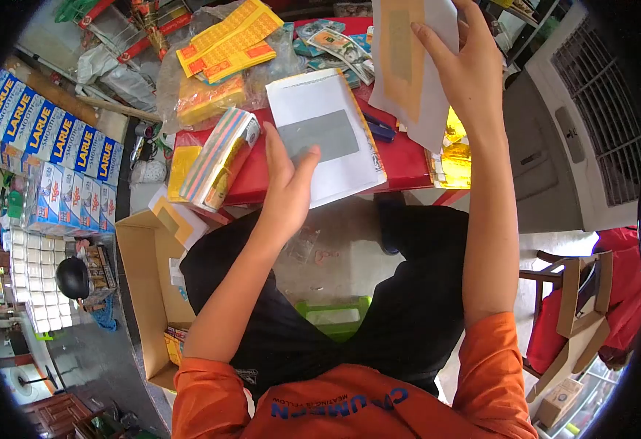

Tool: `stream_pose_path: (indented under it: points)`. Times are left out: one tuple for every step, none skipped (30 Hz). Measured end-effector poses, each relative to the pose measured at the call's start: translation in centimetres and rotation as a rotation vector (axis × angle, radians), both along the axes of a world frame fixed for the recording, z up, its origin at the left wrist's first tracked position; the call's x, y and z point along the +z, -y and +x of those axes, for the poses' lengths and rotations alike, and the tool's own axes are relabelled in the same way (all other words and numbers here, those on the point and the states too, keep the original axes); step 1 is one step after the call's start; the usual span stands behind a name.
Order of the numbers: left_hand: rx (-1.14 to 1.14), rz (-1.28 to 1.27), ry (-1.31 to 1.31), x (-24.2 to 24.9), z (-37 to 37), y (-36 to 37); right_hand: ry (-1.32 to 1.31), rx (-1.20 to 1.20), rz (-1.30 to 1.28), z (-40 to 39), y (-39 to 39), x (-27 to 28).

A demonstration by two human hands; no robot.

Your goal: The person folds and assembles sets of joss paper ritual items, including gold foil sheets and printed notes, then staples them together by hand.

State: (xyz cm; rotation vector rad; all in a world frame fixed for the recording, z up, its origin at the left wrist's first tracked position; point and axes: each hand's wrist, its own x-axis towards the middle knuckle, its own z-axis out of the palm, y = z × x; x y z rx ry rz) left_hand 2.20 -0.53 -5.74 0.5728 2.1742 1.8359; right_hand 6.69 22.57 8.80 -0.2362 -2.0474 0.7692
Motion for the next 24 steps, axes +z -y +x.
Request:
stream_pose_path:
  points:
    - [-0.006, -0.054, -0.010, 0.5, 0.2, 0.0, 0.022, 0.004, -0.018, -0.2, -0.3, 0.0]
    - [-0.013, -0.107, -0.019, 0.7, 0.4, 0.0, 0.045, 0.007, -0.035, -0.4, -0.5, 0.0]
    - [-0.010, -0.104, -0.017, 0.7, 0.5, -0.1, 0.047, 0.009, -0.032, -0.4, -0.5, -0.1]
    - [-0.015, -0.085, -0.022, 0.6, 0.5, -0.3, 0.043, 0.011, -0.034, -0.4, -0.4, -0.1]
    - [-0.020, -0.066, -0.028, 0.5, 0.6, -0.4, 0.038, 0.013, -0.036, -0.5, -0.2, -0.1]
    - [-0.017, -0.063, -0.027, 0.5, 0.9, -0.5, 0.040, 0.016, -0.033, -0.3, 0.3, 0.1]
    - [-0.003, -0.068, -0.029, 0.7, 1.3, -0.7, 0.038, 0.018, -0.050, 0.0, 1.0, 0.4]
    - [0.011, -0.073, -0.031, 0.8, 1.5, -0.9, 0.037, 0.020, -0.069, 0.1, 1.4, 0.5]
    - [0.013, -0.072, -0.028, 0.9, 1.6, -1.1, 0.041, 0.021, -0.067, 0.0, 1.4, 0.4]
    - [0.011, -0.081, -0.042, 1.0, 1.7, -1.2, 0.030, 0.017, -0.045, -0.1, 1.2, 0.2]
    - [0.010, -0.090, -0.057, 1.0, 1.7, -1.3, 0.019, 0.014, -0.023, -0.2, 1.1, 0.0]
    - [0.015, -0.089, -0.054, 0.9, 1.8, -1.5, 0.021, 0.019, -0.022, -0.3, 1.0, -0.2]
    - [0.020, -0.089, -0.058, 0.8, 1.8, -1.6, 0.009, 0.033, -0.013, -0.3, 1.0, -0.2]
    - [0.024, -0.089, -0.062, 0.8, 1.9, -1.7, -0.004, 0.046, -0.004, -0.3, 0.9, -0.3]
    - [0.025, -0.088, -0.062, 0.6, 1.9, -1.8, -0.005, 0.047, -0.003, -0.3, 0.6, -0.3]
    - [0.038, -0.110, -0.086, 0.4, 1.8, -1.9, 0.014, 0.050, -0.014, -0.3, 0.3, -0.3]
    - [0.050, -0.131, -0.110, 0.3, 1.9, -1.9, 0.032, 0.053, -0.025, -0.4, 0.1, -0.3]
    - [0.049, -0.131, -0.111, 0.4, 1.9, -1.9, 0.032, 0.052, -0.025, -0.6, -0.1, -0.5]
    - [0.055, -0.134, -0.112, 0.6, 1.9, -1.8, -0.004, 0.052, -0.028, -0.9, -0.4, -0.9]
    - [0.059, -0.136, -0.113, 0.8, 2.0, -1.7, -0.038, 0.051, -0.032, -1.0, -0.6, -1.1]
    - [0.056, -0.136, -0.113, 0.9, 1.9, -1.6, -0.039, 0.047, -0.032, -0.7, -0.3, -0.8]
    - [0.065, -0.127, -0.145, 1.1, 1.8, -1.5, -0.036, 0.057, -0.031, -0.2, 0.5, -0.1]
    - [0.074, -0.118, -0.176, 1.2, 1.7, -1.3, -0.034, 0.068, -0.031, 0.2, 1.3, 0.5]
    - [0.074, -0.118, -0.178, 1.4, 1.6, -1.2, -0.036, 0.067, -0.031, 0.6, 1.7, 0.8]
